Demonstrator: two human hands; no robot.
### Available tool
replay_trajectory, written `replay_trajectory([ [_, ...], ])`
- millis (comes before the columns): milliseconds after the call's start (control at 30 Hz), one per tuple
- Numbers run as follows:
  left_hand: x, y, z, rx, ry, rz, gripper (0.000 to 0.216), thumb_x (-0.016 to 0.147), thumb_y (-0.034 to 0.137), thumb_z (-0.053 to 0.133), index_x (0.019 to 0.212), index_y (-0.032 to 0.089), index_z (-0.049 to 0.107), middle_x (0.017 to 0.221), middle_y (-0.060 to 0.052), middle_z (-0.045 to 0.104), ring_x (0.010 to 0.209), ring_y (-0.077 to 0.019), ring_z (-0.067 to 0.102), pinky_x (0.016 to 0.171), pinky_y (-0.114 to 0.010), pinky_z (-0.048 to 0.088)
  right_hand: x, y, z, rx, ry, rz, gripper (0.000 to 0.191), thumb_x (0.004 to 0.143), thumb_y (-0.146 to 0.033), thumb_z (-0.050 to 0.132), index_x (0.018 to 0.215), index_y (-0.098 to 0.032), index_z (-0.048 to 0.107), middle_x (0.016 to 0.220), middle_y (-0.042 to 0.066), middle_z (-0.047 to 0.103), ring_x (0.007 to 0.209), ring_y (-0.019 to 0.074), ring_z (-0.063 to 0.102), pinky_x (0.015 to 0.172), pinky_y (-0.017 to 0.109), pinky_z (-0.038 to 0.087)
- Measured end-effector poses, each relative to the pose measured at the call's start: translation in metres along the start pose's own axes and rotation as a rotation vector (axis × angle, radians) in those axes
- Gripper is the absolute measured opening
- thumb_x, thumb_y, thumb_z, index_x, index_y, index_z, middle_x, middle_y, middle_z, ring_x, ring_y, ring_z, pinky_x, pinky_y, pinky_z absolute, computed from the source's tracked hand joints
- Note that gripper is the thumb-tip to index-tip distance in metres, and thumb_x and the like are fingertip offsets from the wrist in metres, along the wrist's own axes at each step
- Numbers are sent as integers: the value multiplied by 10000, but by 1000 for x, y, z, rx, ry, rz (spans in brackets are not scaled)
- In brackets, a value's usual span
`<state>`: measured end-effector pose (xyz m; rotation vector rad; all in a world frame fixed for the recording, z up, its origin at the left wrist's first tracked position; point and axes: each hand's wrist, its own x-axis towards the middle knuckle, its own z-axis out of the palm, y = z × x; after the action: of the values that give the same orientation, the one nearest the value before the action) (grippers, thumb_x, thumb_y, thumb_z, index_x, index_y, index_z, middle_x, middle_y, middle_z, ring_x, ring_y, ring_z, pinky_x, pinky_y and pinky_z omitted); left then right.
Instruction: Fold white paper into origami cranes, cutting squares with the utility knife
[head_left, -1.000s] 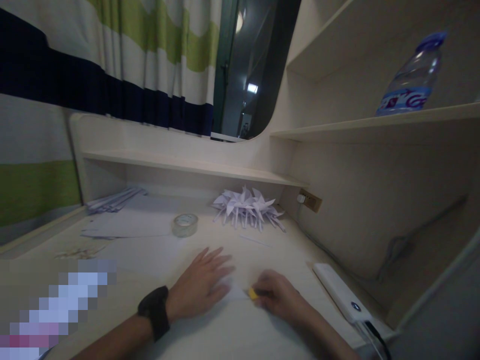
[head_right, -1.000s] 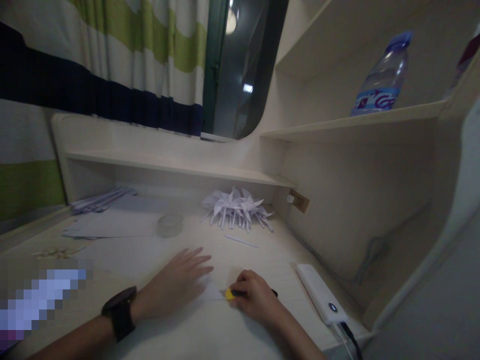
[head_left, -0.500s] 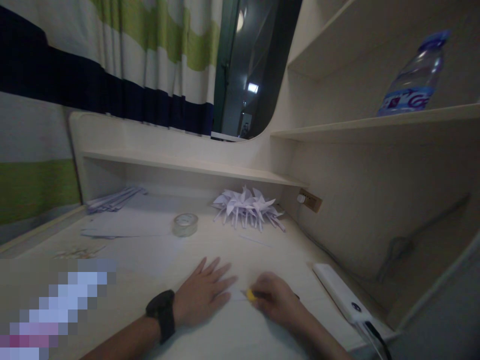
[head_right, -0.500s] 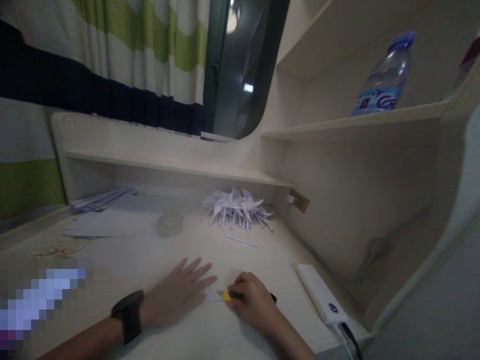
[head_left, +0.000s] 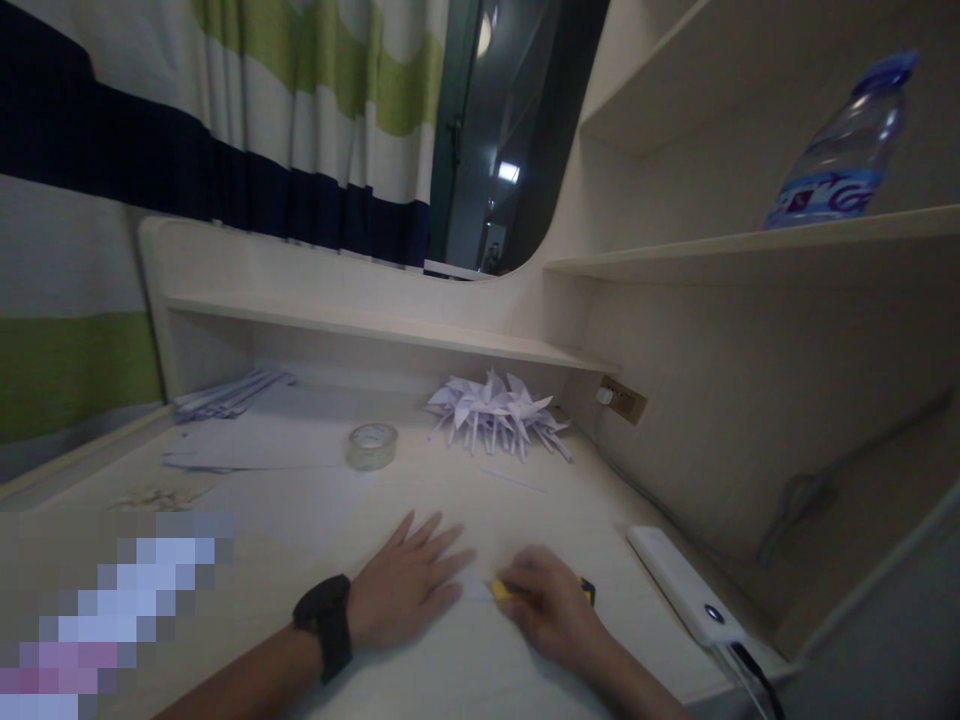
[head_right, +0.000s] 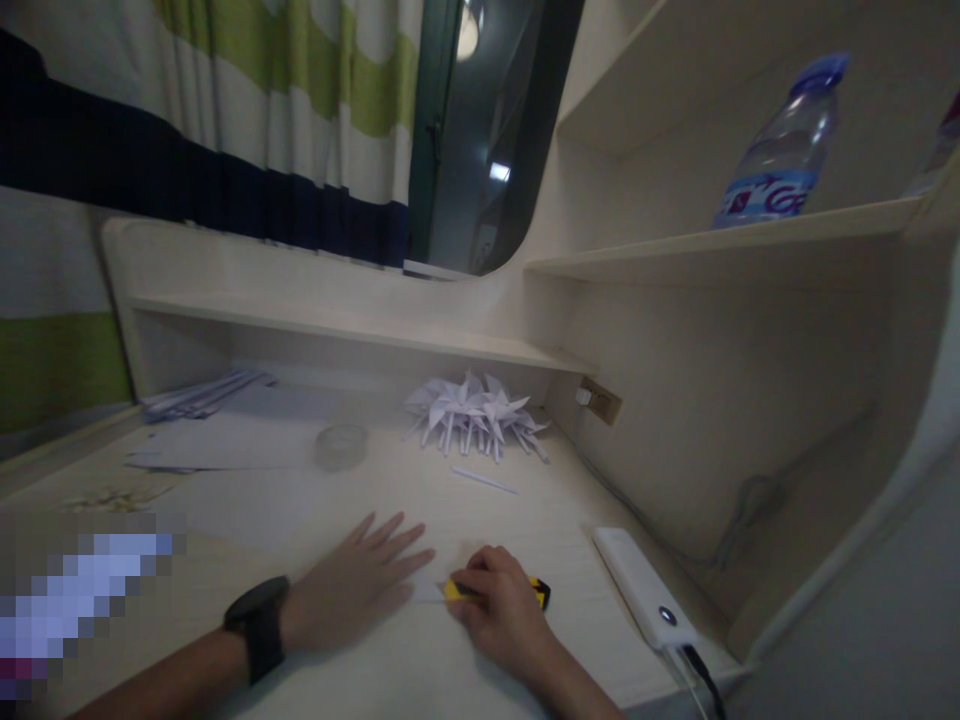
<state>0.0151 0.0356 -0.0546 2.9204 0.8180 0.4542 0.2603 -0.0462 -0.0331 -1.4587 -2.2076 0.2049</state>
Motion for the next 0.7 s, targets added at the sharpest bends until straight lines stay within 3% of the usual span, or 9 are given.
replay_trajectory([
  [300, 0, -6, 10, 12, 38, 15, 429, 1007, 400, 210, 1428, 412, 289, 1509, 19, 313, 1390, -311, 219, 1079, -634, 132, -2, -2, 1, -24, 5, 21, 162, 869, -321, 583, 862, -210, 701, 869, 47, 576, 850, 196, 535, 721, 291, 389],
  [700, 0, -11, 15, 0, 35, 19, 437, 1005, 402, 203, 1434, 404, 280, 1508, 22, 315, 1392, -300, 219, 1088, -613, 127, 4, 9, 4, -14, -26, -57, 179, 862, -320, 610, 765, -185, 678, 811, 22, 540, 805, 169, 510, 681, 273, 352],
])
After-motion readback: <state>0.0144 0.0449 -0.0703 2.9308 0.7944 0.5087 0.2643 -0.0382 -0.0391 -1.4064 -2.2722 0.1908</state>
